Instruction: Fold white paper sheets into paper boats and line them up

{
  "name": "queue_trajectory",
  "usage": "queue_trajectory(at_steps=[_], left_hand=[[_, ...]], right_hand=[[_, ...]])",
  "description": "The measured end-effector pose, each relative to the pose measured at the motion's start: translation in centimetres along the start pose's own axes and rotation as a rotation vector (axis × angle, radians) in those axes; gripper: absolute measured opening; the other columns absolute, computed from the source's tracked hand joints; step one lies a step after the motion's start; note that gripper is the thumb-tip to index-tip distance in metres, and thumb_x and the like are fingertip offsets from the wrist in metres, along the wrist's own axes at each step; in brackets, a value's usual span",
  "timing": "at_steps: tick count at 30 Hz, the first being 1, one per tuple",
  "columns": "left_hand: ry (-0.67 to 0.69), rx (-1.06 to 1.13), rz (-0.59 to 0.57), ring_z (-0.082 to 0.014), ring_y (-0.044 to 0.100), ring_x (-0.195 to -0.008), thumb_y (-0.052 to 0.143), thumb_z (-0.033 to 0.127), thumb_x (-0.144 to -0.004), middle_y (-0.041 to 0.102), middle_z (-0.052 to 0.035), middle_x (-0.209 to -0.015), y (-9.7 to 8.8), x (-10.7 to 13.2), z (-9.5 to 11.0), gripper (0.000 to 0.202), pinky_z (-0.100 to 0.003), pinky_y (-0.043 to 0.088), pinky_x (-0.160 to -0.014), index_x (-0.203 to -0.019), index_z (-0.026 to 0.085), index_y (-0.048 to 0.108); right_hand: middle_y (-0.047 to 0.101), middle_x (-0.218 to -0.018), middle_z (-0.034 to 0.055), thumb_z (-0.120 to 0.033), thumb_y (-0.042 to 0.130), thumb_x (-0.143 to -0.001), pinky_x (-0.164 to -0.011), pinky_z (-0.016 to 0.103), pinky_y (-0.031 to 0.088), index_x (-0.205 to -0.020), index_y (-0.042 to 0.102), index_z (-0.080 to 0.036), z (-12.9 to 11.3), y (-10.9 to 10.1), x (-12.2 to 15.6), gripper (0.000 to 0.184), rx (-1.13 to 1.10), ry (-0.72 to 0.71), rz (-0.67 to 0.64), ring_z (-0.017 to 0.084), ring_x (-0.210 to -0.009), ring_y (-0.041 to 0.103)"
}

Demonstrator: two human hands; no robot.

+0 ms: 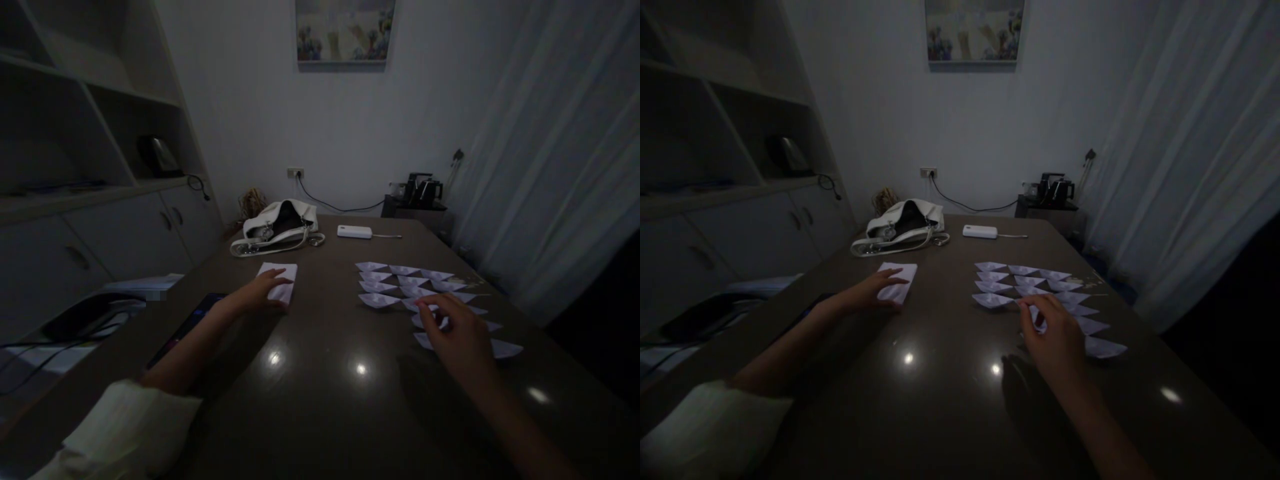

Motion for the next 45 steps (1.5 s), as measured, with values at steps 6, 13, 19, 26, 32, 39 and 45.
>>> queue_trajectory(at_steps=[6,13,19,26,32,39,45], left_hand=[[0.163,0.093,-0.110,-0.0245,0.049,-0.124,0.070,0.028,-0.074,0.055,-0.0080,-0.134,0.3,-0.4,0.6,0.042,-0.035,0.035,-0.104,-0.116,0.026,0.063],[0.228,0.123,-0.109,-0.0258,0.056,-0.114,0.067,0.024,-0.076,0.063,-0.0079,-0.124,0.1,-0.8,-0.1,0.031,-0.036,0.039,-0.099,-0.108,0.024,0.068],[0.270,0.115,-0.132,-0.0273,0.058,-0.112,0.065,0.021,-0.079,0.062,-0.0113,-0.123,0.5,-1.0,-0.5,0.030,-0.037,0.040,-0.097,-0.109,0.021,0.068],[0.289,0.099,-0.129,-0.0274,0.058,-0.111,0.066,0.025,-0.080,0.063,-0.0114,-0.122,0.3,-0.9,-0.5,0.030,-0.036,0.041,-0.096,-0.110,0.021,0.068],[0.284,0.080,-0.121,-0.0231,0.060,-0.110,0.063,0.020,-0.082,0.065,-0.0096,-0.120,0.3,-0.9,-0.7,0.030,-0.032,0.042,-0.094,-0.112,0.021,0.066],[0.201,-0.025,-0.062,-0.0204,0.063,-0.105,0.052,0.022,-0.090,0.069,-0.0091,-0.114,0.6,-0.4,-0.7,0.025,-0.029,0.045,-0.090,-0.110,0.020,0.066],[0.006,-0.275,0.053,-0.0282,0.069,-0.081,0.047,0.017,-0.088,0.071,-0.0185,-0.090,-0.4,0.9,2.4,0.020,-0.036,0.051,-0.071,-0.093,0.011,0.066]], right_hand=[[0.062,-0.079,0.0038,-0.030,0.049,-0.086,-0.055,0.028,0.042,-0.083,0.063,-0.019,0.3,0.1,0.0,0.018,0.025,-0.045,-0.032,0.015,-0.057,0.055],[0.063,-0.084,0.0044,-0.030,0.051,-0.086,-0.056,0.028,0.043,-0.085,0.064,-0.020,0.7,0.1,0.1,0.017,0.012,-0.060,-0.043,0.015,-0.059,0.055],[0.062,-0.083,0.0033,-0.029,0.051,-0.086,-0.055,0.028,0.043,-0.085,0.064,-0.020,0.7,0.2,0.1,0.016,0.010,-0.075,-0.045,0.015,-0.057,0.055],[0.063,-0.086,0.0033,-0.029,0.051,-0.086,-0.056,0.028,0.043,-0.085,0.064,-0.020,0.7,0.1,0.2,0.016,0.013,-0.063,-0.039,0.014,-0.058,0.055],[0.063,-0.086,0.0038,-0.031,0.051,-0.087,-0.056,0.028,0.043,-0.085,0.064,-0.020,0.9,0.3,0.1,0.017,0.024,-0.065,-0.049,0.015,-0.059,0.056],[0.063,-0.085,0.0040,-0.031,0.050,-0.087,-0.056,0.028,0.043,-0.085,0.063,-0.020,0.9,0.3,0.1,0.017,0.031,-0.069,-0.063,0.015,-0.058,0.055],[0.065,-0.082,0.0053,-0.033,0.052,-0.085,-0.060,0.030,0.046,-0.086,0.064,-0.019,0.5,1.1,0.8,0.019,-0.074,-0.001,-0.138,0.018,-0.061,0.058]])
Point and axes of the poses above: each hand's wrist, its own x-axis away from the middle knuckle, its own y-axis out of the palm, z = x × y, the point moved 3 cm from there along -x, towards the middle knuckle
